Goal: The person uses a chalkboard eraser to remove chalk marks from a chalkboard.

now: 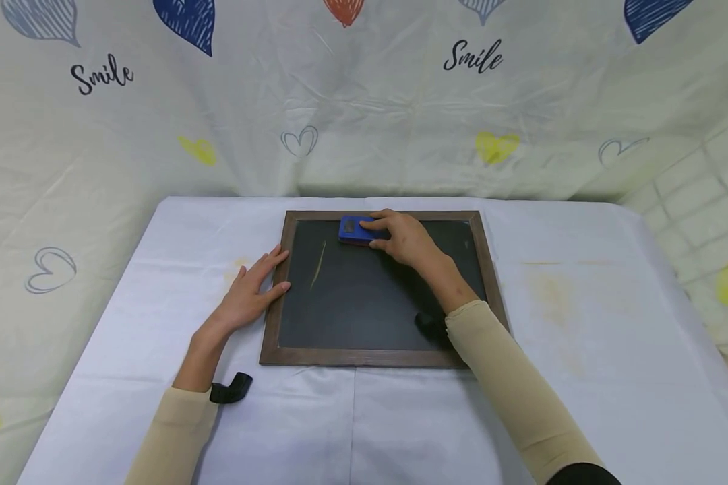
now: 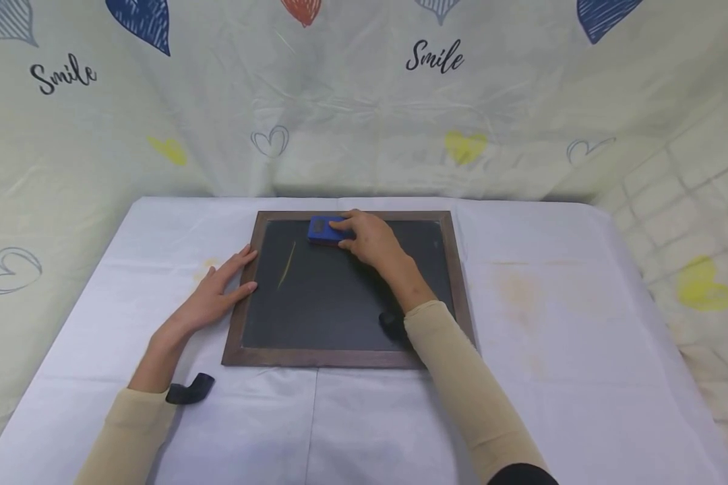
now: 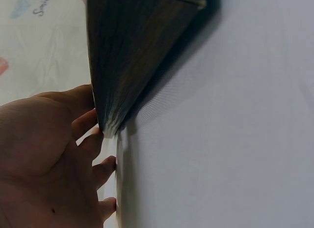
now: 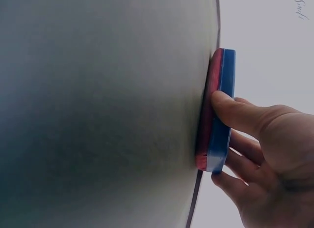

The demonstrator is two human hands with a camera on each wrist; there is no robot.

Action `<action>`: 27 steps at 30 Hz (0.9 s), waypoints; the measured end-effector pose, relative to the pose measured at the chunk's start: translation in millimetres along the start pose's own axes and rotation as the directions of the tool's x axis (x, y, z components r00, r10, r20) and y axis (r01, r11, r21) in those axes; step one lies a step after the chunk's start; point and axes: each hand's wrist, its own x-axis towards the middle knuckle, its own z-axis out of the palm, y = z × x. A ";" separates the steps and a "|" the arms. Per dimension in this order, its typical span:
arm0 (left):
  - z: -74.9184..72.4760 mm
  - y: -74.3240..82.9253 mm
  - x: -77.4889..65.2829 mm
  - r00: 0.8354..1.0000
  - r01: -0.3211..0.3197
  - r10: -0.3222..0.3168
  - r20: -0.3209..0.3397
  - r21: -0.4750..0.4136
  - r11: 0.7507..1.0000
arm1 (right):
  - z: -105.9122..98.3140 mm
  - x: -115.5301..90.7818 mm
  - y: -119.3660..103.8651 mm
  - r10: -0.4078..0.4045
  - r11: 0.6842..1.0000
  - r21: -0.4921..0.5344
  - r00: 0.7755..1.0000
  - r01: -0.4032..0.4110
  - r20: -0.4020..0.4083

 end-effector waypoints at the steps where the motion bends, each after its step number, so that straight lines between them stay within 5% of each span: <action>1: 0.1 0.0 -0.1 1.000 -0.001 0.001 -0.001 0.001 1.000 | 0.1 0.4 0.1 -0.001 1.000 0.001 1.000 0.001 -0.001; 27: -0.1 2.4 -0.2 1.000 -0.001 0.000 0.002 0.007 1.000 | 5.2 6.4 -19.4 -0.017 1.000 0.009 1.000 0.017 0.015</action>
